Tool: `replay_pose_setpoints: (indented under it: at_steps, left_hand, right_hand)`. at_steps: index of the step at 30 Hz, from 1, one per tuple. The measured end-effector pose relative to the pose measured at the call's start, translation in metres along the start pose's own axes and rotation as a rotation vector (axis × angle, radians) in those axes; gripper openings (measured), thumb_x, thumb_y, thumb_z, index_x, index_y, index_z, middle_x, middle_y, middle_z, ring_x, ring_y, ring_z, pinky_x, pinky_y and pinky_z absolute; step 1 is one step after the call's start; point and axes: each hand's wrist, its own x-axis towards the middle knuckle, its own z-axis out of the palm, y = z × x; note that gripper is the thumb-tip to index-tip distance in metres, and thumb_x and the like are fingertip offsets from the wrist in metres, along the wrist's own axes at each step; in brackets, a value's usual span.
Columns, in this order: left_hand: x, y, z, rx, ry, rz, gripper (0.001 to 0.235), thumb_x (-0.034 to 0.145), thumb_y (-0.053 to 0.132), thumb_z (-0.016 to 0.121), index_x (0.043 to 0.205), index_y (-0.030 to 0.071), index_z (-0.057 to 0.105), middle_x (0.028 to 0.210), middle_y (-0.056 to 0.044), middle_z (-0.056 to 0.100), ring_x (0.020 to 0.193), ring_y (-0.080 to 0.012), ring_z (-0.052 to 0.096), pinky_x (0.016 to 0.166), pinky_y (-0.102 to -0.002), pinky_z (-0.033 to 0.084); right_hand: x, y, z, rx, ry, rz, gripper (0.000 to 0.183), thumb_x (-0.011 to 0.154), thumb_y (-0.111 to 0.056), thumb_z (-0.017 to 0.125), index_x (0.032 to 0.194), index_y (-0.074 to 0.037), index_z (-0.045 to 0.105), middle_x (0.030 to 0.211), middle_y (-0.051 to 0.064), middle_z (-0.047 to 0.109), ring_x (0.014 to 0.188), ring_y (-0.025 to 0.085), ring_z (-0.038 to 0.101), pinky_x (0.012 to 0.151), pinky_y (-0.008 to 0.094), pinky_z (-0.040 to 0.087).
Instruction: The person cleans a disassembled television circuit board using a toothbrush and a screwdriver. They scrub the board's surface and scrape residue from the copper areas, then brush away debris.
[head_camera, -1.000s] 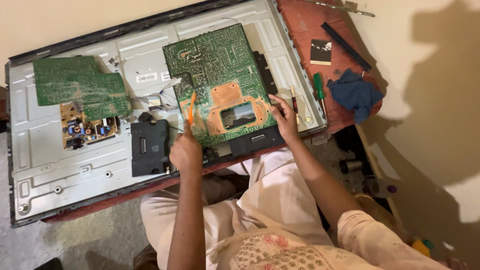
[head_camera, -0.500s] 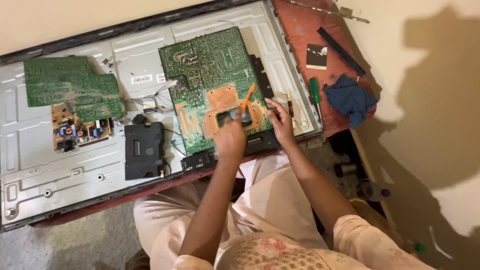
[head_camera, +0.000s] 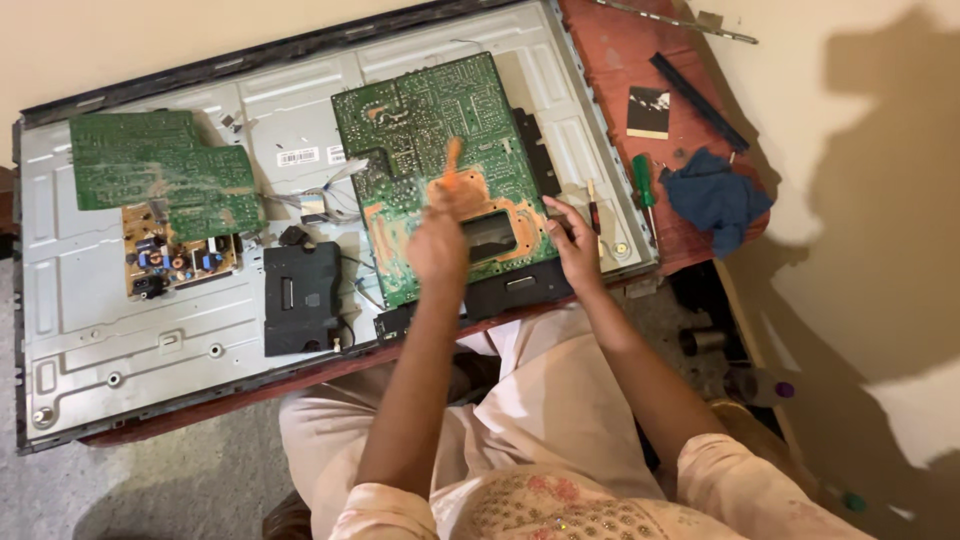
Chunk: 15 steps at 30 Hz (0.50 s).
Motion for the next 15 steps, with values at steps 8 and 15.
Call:
replay_pose_setpoints:
  at_steps: [8, 15]
  left_hand:
    - [-0.017, 0.039, 0.011, -0.045, 0.159, 0.214, 0.060, 0.091, 0.008, 0.051, 0.151, 0.013, 0.045, 0.120, -0.023, 0.068, 0.069, -0.0305, 0.076, 0.054, -0.041, 0.061]
    - [0.032, -0.055, -0.018, 0.002, 0.048, -0.108, 0.054, 0.102, 0.015, 0.047, 0.155, 0.023, 0.043, 0.107, -0.014, 0.072, 0.084, -0.0300, 0.075, 0.063, -0.043, 0.060]
  right_hand:
    - [0.001, -0.003, 0.000, -0.051, 0.018, 0.027, 0.039, 0.103, -0.013, 0.061, 0.142, -0.008, 0.062, 0.087, -0.007, 0.056, 0.077, 0.002, 0.046, 0.070, 0.019, 0.039]
    - [0.001, 0.000, 0.000, -0.036, -0.001, 0.014, 0.039, 0.105, -0.013, 0.061, 0.143, -0.008, 0.061, 0.089, -0.007, 0.058, 0.080, 0.002, 0.048, 0.074, 0.019, 0.041]
